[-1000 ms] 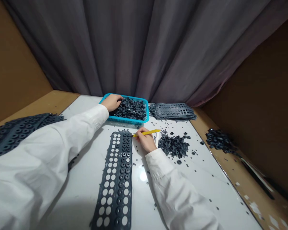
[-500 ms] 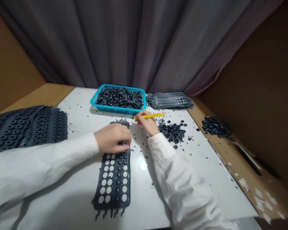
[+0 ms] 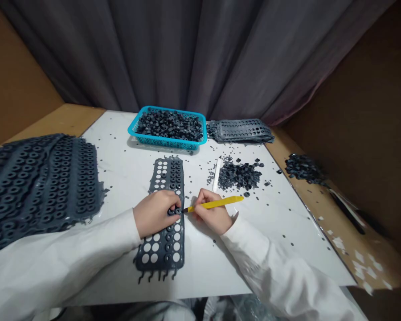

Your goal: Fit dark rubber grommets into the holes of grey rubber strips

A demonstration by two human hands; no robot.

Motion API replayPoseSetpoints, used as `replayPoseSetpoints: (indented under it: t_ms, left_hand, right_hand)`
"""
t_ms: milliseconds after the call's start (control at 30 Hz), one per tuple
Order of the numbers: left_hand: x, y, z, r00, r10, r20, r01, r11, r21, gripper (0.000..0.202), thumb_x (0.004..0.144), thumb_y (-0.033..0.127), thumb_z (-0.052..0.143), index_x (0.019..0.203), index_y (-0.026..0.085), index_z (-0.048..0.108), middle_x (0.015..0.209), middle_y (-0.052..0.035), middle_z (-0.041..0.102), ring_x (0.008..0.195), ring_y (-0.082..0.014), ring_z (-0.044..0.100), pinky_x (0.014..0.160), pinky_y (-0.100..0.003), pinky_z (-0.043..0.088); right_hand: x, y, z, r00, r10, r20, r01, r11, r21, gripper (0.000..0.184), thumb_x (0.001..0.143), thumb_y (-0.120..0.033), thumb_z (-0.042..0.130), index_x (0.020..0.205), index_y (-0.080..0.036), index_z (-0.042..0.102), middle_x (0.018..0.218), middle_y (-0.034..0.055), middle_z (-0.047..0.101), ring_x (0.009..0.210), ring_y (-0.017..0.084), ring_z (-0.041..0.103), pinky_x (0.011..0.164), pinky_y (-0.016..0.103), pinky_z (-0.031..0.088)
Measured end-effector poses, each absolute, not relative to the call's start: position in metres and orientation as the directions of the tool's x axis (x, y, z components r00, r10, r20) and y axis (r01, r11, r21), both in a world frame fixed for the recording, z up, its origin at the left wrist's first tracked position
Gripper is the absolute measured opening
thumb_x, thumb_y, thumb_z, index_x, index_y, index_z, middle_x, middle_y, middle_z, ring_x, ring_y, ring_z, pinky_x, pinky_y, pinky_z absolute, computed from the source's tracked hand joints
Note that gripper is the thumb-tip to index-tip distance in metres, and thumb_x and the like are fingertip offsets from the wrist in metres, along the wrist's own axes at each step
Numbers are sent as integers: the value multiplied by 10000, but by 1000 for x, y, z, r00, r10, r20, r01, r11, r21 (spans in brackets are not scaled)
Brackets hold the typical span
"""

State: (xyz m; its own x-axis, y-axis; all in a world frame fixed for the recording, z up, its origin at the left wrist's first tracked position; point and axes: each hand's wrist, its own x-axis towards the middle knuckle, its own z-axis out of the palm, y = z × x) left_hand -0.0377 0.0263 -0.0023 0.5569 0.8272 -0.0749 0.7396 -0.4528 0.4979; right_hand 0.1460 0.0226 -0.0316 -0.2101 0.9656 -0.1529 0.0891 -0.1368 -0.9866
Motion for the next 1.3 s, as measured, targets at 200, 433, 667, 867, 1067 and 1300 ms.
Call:
replayPoseSetpoints:
  t_ms: [200, 433, 667, 867, 1067, 1300]
  left_hand:
    - [-36, 26, -3, 598, 799, -63, 735, -516, 439, 115, 756, 193, 559, 848, 170, 623, 804, -39, 576, 787, -189, 568, 711, -290, 453]
    - [-28, 25, 8, 700, 697, -157, 713, -665, 224, 121, 811, 156, 512, 839, 152, 630, 853, -79, 597, 849, -232, 556, 730, -335, 440]
    - [-22, 21, 1, 763, 641, -91, 647, -755, 107, 222, 797, 13, 440, 698, 158, 576, 747, -104, 601, 747, -233, 542, 656, -338, 421]
    - [-44, 38, 0, 644, 765, 23, 639, -554, 533, 160, 855, 177, 439, 787, 183, 584, 796, -54, 633, 751, -179, 574, 695, -291, 450]
    - [-69, 48, 4, 289, 930, -226, 348, 118, 930, 206, 760, 372, 577, 854, 189, 592, 674, -8, 606, 629, -148, 557, 593, -268, 452]
    - [-59, 47, -4, 359, 799, -483, 112, 477, 872, 197, 678, 212, 596, 865, 152, 604, 803, -38, 631, 604, -99, 552, 560, -240, 452]
  right_hand:
    - [146, 22, -34, -254, 966, -51, 164, -9, -986, 143, 616, -142, 517, 568, -217, 405, 437, -56, 513, 393, 98, 450, 396, 196, 318]
    - [147, 20, -37, -256, 966, 24, 239, 87, -967, 168, 621, -140, 523, 555, -213, 386, 453, -71, 447, 428, 82, 372, 423, 195, 279]
    - [146, 18, -30, -249, 968, 46, 287, 119, -950, 177, 591, -126, 508, 536, -213, 365, 456, -79, 401, 432, 77, 315, 424, 205, 247]
    - [144, 19, -30, -240, 970, 41, 282, 110, -953, 203, 588, -127, 515, 519, -216, 346, 432, -87, 365, 420, 75, 295, 418, 208, 237]
    - [146, 21, -33, -229, 973, -25, 147, 9, -989, 158, 620, -167, 524, 552, -219, 392, 451, -64, 465, 415, 89, 383, 421, 207, 280]
    - [145, 23, -32, -190, 980, -56, 125, -33, -992, 132, 654, -166, 518, 601, -221, 411, 459, -55, 521, 400, 103, 446, 421, 211, 323]
